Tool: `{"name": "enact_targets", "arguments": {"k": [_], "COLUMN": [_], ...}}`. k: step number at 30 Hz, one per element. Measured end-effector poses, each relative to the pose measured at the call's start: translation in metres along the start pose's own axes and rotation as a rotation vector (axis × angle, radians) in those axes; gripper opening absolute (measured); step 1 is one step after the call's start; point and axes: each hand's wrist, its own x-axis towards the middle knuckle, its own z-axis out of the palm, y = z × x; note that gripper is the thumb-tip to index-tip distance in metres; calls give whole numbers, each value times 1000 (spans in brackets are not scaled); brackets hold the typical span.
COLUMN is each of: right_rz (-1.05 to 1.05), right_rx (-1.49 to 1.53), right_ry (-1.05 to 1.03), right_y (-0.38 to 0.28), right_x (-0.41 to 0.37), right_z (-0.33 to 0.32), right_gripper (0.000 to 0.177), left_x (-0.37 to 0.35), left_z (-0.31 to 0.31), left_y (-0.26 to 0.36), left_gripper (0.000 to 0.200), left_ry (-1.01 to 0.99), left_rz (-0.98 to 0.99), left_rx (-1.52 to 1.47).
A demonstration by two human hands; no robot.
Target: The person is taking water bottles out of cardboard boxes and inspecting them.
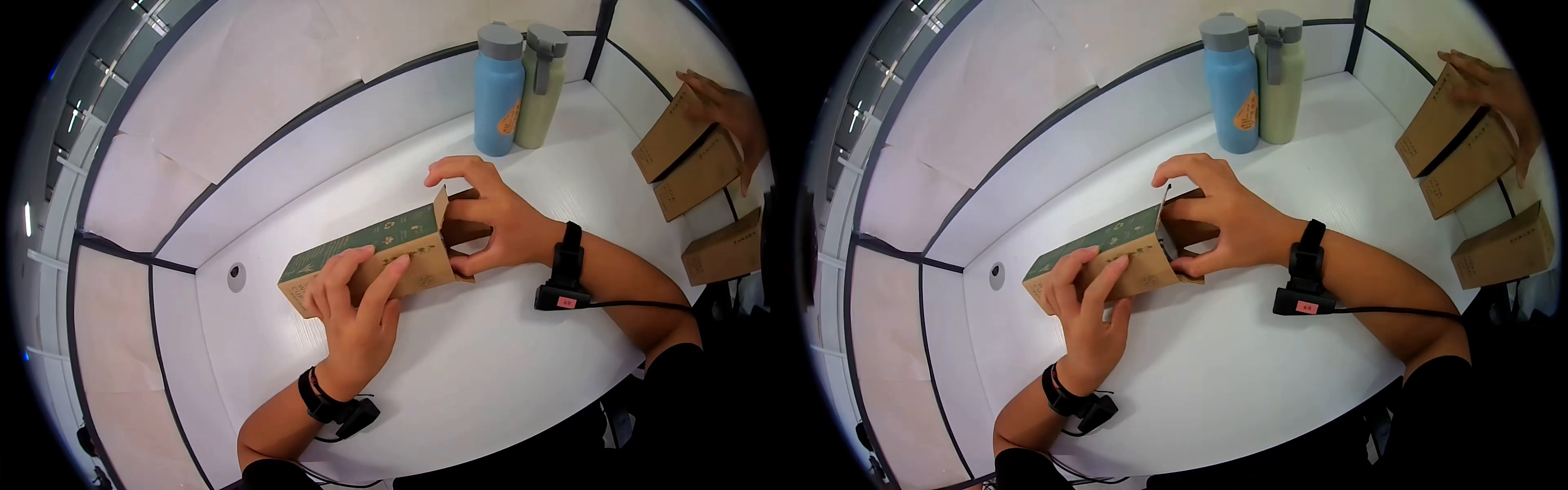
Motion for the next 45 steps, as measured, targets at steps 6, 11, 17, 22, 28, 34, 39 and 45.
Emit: {"name": "enact_targets", "arguments": {"k": [6,11,17,22,28,34,39,45], "right_rz": [9,-46,-131,-172,-185,-197,-102,13], "right_rx": [49,64,14,-26,-77,-61,-5,51], "right_ry": [92,198,317,344,389,484,553,618], "right_y": [1,8,20,20,20,26,24,32], "right_x": [-3,-7,-10,-10,-11,-10,-9,-10], "right_z": [0,-2,-5,-6,-4,-1,0,-3], "right_gripper": [49,53,52,55,58,61,63,57], "left_x": [-1,0,0,0,-3,1,2,2], "left_z": [-2,-1,-1,-1,1,-3,-2,-4], "left_y": [-2,-2,-3,-4,-5,2,-1,0], "left_gripper": [76,77,74,77,93,87,82,85], "left_ry": [17,79,114,119,130,62,53,14], "left_rz": [-7,-31,-34,-10,-43,-60,-14,9], "left_rx": [-17,-49,-73,-64,-114,-29,9,6]}}
